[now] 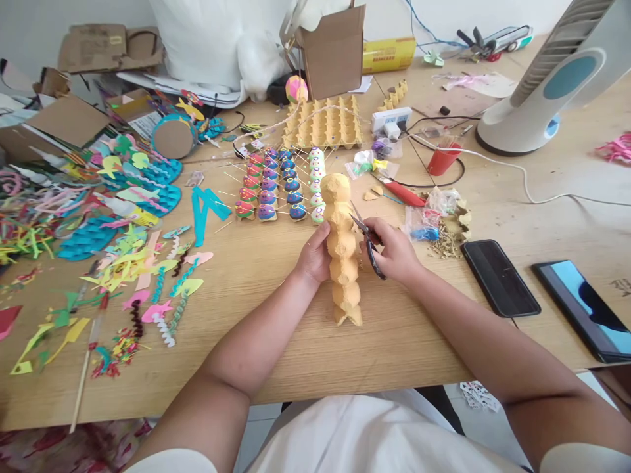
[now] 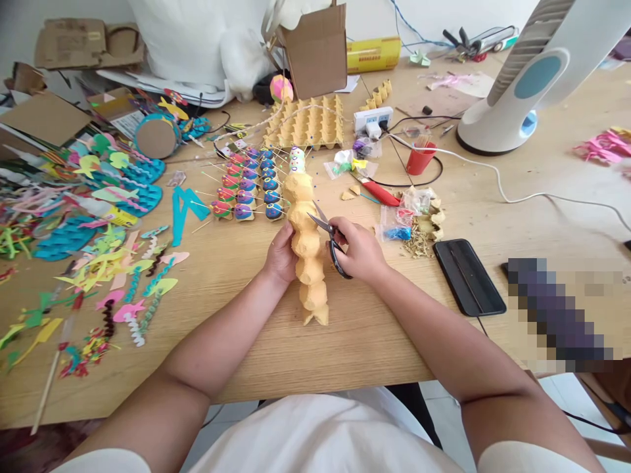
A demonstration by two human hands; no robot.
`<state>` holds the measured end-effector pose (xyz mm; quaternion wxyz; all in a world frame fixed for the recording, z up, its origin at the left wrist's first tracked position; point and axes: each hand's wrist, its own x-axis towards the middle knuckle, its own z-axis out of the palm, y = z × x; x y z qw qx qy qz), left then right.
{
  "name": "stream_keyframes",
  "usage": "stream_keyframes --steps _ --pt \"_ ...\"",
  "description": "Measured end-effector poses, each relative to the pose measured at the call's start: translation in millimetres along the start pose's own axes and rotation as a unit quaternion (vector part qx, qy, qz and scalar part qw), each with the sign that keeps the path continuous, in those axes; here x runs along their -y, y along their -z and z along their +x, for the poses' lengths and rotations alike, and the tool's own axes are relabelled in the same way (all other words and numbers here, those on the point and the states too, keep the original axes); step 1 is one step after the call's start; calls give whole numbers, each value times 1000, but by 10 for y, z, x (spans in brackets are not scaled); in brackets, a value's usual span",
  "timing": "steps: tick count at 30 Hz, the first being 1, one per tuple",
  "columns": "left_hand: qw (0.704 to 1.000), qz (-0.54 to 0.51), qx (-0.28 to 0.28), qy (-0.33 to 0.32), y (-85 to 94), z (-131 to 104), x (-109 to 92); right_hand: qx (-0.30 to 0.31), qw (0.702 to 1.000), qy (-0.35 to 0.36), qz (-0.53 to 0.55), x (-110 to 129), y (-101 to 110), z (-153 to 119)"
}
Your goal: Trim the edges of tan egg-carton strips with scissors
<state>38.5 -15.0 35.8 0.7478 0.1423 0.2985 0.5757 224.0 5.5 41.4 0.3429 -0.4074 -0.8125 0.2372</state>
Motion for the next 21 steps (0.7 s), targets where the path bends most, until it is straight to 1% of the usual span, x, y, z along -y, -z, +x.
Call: stream_keyframes --steps 3,7,9,12,15,21 --pt "1000 7 -6 16 33 3 8 -13 999 7 -37 3 13 7" --pt "999 19 26 38 54 1 35 -30 998 23 -58 16 1 -3" --pt "998 28 43 40 59 6 50 -32 997 26 -63 31 2 -9" --pt "997 46 59 24 65 14 66 -34 996 27 -74 56 20 -7" --pt "997 65 49 13 58 9 68 -36 995 28 -87 69 40 2" --pt "996 66 43 31 -3 -40 54 -38 993 34 -107 71 46 -3"
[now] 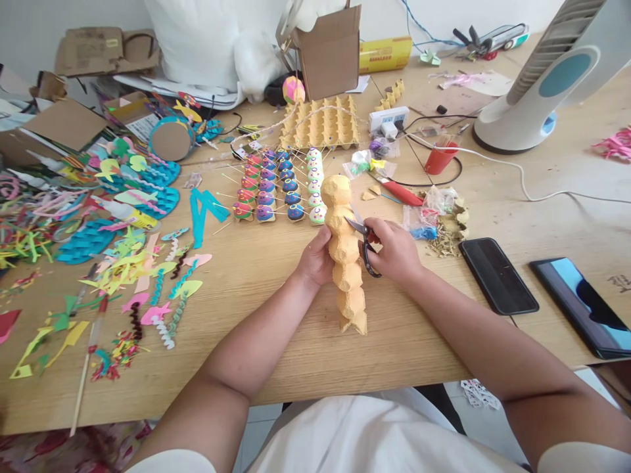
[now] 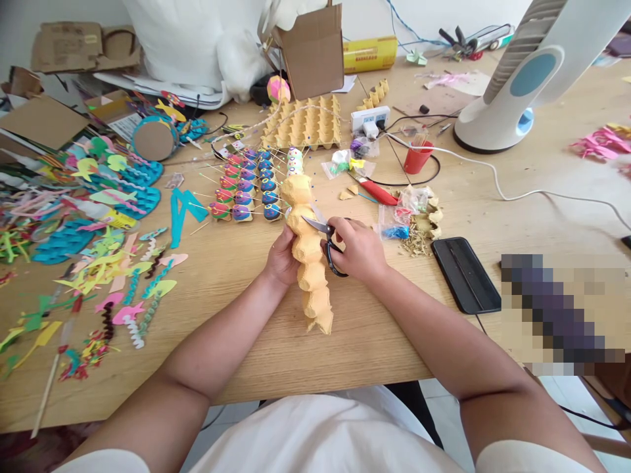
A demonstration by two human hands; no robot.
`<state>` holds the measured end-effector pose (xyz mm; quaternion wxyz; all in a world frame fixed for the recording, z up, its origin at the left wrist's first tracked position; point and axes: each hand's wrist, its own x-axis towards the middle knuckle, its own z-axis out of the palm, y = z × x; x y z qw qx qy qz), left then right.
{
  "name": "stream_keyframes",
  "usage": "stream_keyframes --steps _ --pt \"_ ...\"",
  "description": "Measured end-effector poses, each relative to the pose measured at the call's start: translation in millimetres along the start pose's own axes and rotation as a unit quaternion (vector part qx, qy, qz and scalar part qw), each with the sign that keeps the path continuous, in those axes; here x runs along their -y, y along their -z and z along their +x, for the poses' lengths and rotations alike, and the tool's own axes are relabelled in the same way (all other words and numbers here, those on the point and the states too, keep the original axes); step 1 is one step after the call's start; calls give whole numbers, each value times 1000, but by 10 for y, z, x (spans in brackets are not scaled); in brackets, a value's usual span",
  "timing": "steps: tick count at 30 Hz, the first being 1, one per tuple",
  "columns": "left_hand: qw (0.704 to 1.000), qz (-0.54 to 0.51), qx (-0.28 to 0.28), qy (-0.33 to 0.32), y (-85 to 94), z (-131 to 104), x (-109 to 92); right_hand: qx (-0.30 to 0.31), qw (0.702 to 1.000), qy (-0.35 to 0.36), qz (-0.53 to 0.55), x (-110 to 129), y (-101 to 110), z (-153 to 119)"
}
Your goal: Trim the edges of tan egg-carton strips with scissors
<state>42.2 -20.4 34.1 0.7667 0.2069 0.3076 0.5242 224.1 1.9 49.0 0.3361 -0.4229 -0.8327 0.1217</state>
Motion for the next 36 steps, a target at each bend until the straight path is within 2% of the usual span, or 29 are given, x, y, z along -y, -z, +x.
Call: stream_keyframes --steps 26,36 --pt "1000 4 -11 6 117 33 -4 -3 999 -20 -29 -24 -8 5" --pt "1000 1 -15 19 115 25 -21 -8 998 -60 29 -50 -21 3"
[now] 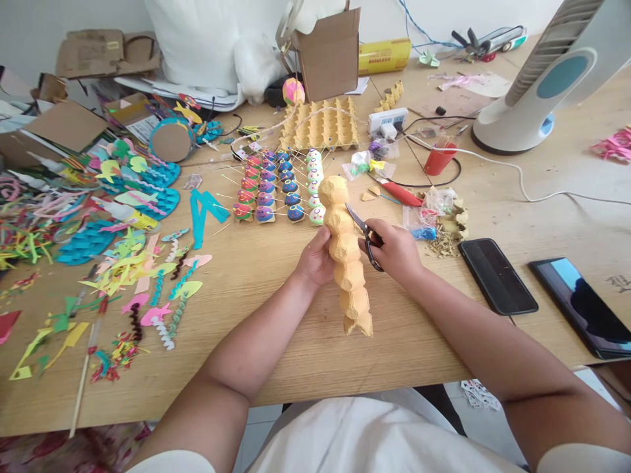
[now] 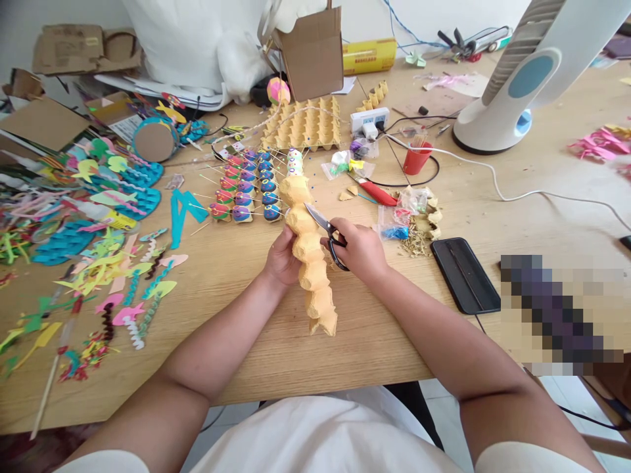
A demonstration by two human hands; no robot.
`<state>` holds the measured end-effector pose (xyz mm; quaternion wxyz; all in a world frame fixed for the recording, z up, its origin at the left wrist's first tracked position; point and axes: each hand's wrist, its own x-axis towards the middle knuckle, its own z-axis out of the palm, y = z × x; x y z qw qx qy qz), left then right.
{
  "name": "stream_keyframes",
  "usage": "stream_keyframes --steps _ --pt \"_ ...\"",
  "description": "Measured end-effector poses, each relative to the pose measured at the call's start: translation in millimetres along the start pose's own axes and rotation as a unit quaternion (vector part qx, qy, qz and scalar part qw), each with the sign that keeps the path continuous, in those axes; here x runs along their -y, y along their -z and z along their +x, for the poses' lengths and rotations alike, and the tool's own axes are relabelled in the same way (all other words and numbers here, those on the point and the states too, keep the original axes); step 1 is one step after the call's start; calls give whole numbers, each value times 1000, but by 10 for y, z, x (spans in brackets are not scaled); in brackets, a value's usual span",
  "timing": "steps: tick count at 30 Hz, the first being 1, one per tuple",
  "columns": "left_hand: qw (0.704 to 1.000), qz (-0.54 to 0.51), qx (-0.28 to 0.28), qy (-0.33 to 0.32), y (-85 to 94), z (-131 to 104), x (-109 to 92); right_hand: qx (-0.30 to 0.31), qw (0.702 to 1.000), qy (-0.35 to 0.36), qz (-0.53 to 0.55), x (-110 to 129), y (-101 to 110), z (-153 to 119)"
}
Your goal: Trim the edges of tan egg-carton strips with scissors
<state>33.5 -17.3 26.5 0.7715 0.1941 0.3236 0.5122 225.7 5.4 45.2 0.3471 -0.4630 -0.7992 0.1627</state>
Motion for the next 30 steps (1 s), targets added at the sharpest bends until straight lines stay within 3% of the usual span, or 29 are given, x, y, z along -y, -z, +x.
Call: stream_keyframes --steps 8,14,22,30 --pt "1000 2 -1 5 22 6 11 -33 998 -16 45 3 6 10" --pt "1000 4 -7 -22 -73 -17 -9 -22 999 39 19 37 34 10" --pt "1000 -6 11 -13 -60 -16 9 -40 991 117 -45 15 40 10" --pt "999 -25 -3 -26 -138 -41 17 -56 985 125 -108 -4 14 8"
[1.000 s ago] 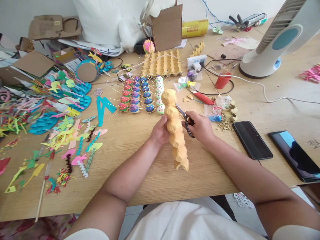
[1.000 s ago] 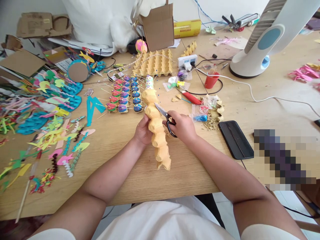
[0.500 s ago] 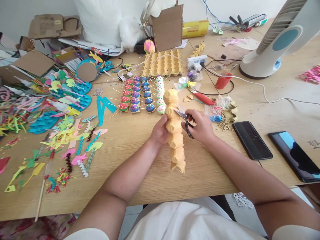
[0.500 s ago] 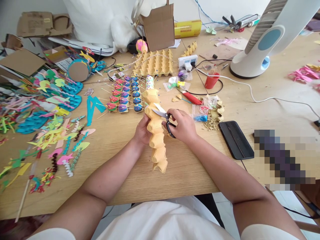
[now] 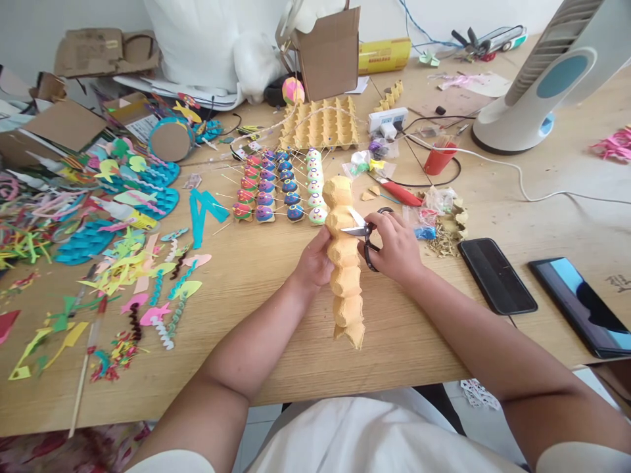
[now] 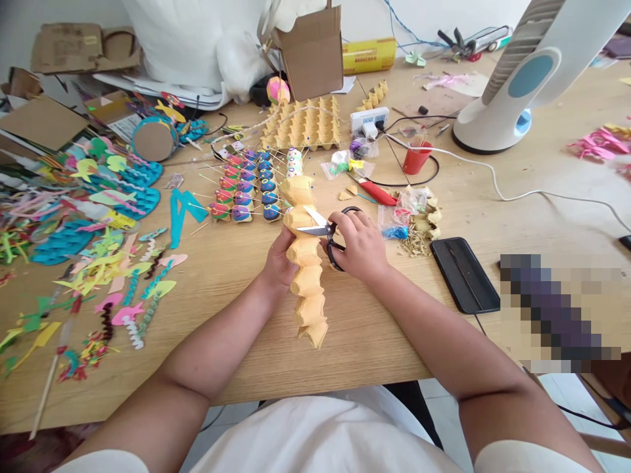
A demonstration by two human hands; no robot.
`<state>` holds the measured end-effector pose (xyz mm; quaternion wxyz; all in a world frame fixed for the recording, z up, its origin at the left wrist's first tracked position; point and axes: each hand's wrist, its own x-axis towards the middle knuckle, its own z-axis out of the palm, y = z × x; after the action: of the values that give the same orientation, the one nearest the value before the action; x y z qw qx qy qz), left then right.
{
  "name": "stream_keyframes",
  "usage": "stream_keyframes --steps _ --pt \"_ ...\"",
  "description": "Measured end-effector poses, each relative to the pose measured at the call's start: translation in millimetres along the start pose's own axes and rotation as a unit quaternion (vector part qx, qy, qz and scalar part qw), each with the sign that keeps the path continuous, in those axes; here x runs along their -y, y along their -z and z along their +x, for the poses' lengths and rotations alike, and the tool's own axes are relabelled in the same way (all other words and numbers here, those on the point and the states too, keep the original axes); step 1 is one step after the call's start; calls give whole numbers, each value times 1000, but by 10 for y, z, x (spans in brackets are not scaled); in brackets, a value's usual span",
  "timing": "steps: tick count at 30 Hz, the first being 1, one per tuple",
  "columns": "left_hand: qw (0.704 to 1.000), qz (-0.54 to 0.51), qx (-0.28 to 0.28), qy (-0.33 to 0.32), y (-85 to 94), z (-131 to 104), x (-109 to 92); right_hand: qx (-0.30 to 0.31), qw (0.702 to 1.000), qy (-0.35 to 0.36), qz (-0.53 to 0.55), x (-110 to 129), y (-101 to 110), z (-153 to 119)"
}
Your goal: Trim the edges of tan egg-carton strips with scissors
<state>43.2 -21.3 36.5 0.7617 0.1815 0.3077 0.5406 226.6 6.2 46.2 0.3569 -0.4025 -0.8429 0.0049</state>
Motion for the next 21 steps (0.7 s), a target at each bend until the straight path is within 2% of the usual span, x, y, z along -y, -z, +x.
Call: stream_keyframes --steps 9,16,21 --pt "999 14 35 -20 24 0 11 -5 998 40 -40 -14 34 -5" --pt "1000 -12 -11 18 -40 -34 -28 -11 998 48 -27 -24 37 -10" --pt "1000 -17 -11 -15 -60 -39 -21 -4 999 42 -23 -17 43 -11"
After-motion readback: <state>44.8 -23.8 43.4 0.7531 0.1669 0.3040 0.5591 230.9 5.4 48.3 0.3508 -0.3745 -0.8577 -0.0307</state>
